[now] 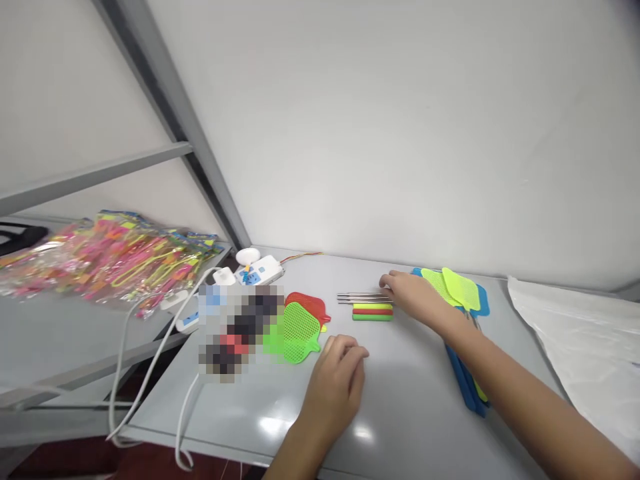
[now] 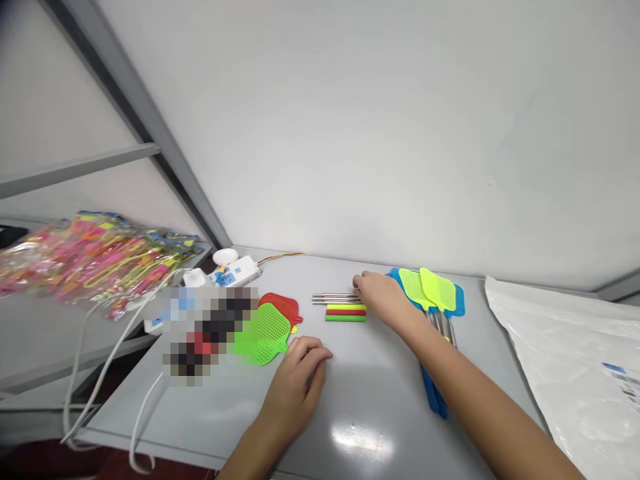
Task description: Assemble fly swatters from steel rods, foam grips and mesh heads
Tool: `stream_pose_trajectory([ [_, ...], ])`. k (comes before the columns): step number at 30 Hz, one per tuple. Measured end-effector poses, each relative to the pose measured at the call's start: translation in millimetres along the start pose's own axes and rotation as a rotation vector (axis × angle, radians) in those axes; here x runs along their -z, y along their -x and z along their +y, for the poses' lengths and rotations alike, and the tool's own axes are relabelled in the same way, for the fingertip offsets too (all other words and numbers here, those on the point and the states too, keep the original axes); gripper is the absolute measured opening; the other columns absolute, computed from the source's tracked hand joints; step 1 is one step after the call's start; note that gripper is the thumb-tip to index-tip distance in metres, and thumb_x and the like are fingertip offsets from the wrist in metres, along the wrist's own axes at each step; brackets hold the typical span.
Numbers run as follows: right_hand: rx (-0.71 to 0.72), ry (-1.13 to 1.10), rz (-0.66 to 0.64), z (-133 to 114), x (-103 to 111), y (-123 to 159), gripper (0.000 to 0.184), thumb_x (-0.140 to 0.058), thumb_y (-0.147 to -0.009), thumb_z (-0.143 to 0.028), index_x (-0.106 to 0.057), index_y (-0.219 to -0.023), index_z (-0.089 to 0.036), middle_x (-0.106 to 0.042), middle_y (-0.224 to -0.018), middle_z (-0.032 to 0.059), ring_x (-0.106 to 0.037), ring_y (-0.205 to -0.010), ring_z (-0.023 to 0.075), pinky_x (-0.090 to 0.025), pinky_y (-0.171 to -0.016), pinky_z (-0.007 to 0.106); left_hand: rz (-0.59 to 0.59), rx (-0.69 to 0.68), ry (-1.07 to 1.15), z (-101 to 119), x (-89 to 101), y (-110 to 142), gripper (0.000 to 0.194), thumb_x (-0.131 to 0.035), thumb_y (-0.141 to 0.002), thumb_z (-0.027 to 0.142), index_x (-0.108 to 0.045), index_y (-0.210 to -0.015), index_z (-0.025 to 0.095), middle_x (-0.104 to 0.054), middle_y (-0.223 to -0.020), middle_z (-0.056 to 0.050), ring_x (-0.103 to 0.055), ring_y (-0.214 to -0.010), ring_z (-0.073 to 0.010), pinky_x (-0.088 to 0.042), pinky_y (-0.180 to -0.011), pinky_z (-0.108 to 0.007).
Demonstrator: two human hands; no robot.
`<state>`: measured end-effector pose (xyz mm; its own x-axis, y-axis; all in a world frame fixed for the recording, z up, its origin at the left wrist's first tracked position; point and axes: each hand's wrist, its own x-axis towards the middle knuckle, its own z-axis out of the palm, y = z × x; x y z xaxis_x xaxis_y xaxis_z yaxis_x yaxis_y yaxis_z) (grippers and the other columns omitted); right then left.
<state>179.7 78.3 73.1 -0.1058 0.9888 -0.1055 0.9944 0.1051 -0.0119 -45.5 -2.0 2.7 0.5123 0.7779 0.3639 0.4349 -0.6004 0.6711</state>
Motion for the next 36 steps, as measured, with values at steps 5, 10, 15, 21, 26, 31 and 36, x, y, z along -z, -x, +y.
stream_pose_trajectory([
  [5, 0.17, -0.032, -0.061, -6.0, -8.5, -41.2, 0.017, -0.055, -0.088, -0.033, -0.069, -0.093, -0.024, -0.067, -0.096, 0.0049, -0.063, -0.081, 0.0185, -0.037, -0.062, 0.026, 0.015, 0.038, -0.017, 1.5, -1.0, 4.2, 0.024, -0.043, -0.087, 0.006, -0.057, -0.101, 0.02, -0.054, -0.098, -0.007, -0.048, -0.089, -0.0209, -0.041, -0.076, -0.035],
  [10, 0.24, -0.044, -0.067, -9.2, -20.5, -49.4, 0.02, -0.049, -0.09, -0.025, -0.068, -0.083, -0.02, -0.065, -0.089, 0.0058, -0.061, -0.074, 0.0174, -0.036, -0.06, 0.026, 0.031, 0.022, -0.05, 2.7, -1.8, 5.4, 0.027, -0.043, -0.085, 0.006, -0.058, -0.102, 0.02, -0.055, -0.098, -0.008, -0.048, -0.086, -0.0218, -0.041, -0.074, -0.036],
  [15, 0.28, -0.081, -0.064, -12.3, -22.9, -48.0, 0.027, -0.04, -0.095, -0.024, -0.066, -0.087, -0.018, -0.065, -0.089, 0.0082, -0.061, -0.076, 0.0185, -0.038, -0.064, 0.027, 0.03, 0.021, -0.082, 2.9, -1.3, 4.0, 0.026, -0.044, -0.084, 0.007, -0.06, -0.101, 0.02, -0.056, -0.097, -0.008, -0.048, -0.085, -0.0222, -0.041, -0.073, -0.036],
  [21, 0.341, -0.162, -0.101, -13.4, -21.7, -45.1, 0.018, -0.048, -0.092, -0.026, -0.065, -0.09, -0.02, -0.067, -0.091, 0.0045, -0.06, -0.078, 0.016, -0.04, -0.065, 0.024, 0.009, 0.101, -0.237, 8.0, -2.9, -3.4, 0.036, -0.047, -0.084, 0.009, -0.057, -0.116, 0.021, -0.054, -0.109, -0.01, -0.048, -0.094, -0.0256, -0.042, -0.082, -0.042],
  [26, 0.332, -0.156, -0.059, -12.6, -29.9, -49.6, 0.015, -0.049, -0.09, -0.025, -0.061, -0.085, -0.018, -0.066, -0.089, 0.0059, -0.059, -0.077, 0.0165, -0.038, -0.064, 0.025, -0.029, 0.183, -0.466, 9.8, -6.1, -20.6, 0.047, -0.054, -0.086, 0.018, -0.048, -0.133, 0.019, -0.05, -0.122, -0.014, -0.046, -0.107, -0.0324, -0.043, -0.082, -0.046],
  [31, 0.262, -0.124, 0.057, -7.5, -22.3, -45.6, 0.013, -0.045, -0.088, -0.016, -0.057, -0.094, -0.014, -0.064, -0.081, 0.0096, -0.058, -0.069, 0.02, -0.037, -0.062, 0.028, -0.01, 0.164, -0.538, 8.5, -2.4, -24.4, 0.034, -0.057, -0.086, 0.019, -0.058, -0.119, 0.02, -0.051, -0.12, -0.013, -0.047, -0.105, -0.0306, -0.044, -0.08, -0.043],
  [36, 0.249, -0.163, 0.239, -10.6, 1.3, -10.6, 0.021, -0.038, -0.089, -0.014, -0.052, -0.104, -0.016, -0.062, -0.1, 0.0128, -0.058, -0.09, 0.0233, -0.041, -0.074, 0.031, -0.001, 0.11, -0.511, 11.4, 2.2, -17.7, 0.017, -0.054, -0.089, 0.019, -0.062, -0.103, 0.021, -0.051, -0.122, -0.011, -0.045, -0.106, -0.029, -0.043, -0.081, -0.043],
])
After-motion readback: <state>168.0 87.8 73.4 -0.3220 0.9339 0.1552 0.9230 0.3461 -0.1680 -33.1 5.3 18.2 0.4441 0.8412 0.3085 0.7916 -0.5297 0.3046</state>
